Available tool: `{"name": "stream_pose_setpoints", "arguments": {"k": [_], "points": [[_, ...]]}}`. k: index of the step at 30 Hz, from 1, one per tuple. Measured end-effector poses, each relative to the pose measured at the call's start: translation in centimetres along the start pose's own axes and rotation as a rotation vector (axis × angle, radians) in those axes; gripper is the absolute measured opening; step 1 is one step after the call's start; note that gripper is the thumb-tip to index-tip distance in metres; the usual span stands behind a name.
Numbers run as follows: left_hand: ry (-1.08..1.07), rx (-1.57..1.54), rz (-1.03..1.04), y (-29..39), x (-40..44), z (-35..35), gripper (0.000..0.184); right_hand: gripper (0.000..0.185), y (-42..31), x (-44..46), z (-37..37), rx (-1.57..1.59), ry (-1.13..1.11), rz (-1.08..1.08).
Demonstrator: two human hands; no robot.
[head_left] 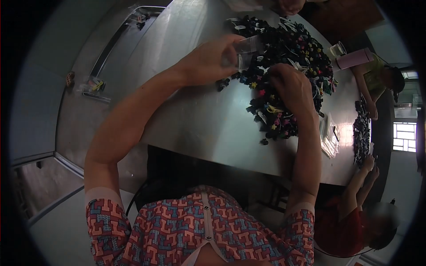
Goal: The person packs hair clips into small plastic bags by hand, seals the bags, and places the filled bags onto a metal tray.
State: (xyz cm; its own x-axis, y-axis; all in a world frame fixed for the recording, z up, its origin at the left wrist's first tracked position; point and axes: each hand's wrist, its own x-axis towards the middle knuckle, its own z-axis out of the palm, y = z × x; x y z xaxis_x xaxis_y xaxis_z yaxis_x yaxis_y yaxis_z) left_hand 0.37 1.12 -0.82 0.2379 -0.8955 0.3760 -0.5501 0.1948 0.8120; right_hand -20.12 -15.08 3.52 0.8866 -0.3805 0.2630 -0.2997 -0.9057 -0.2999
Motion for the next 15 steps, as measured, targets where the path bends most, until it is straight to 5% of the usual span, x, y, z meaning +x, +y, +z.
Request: {"name": "stream_pose_setpoints", "arguments": {"k": [15], "points": [[-0.055, 0.010, -0.056, 0.7, -0.1, 0.0, 0.068, 0.016, 1.1, 0.3, 0.7, -0.062, 0.000, -0.042]]}}
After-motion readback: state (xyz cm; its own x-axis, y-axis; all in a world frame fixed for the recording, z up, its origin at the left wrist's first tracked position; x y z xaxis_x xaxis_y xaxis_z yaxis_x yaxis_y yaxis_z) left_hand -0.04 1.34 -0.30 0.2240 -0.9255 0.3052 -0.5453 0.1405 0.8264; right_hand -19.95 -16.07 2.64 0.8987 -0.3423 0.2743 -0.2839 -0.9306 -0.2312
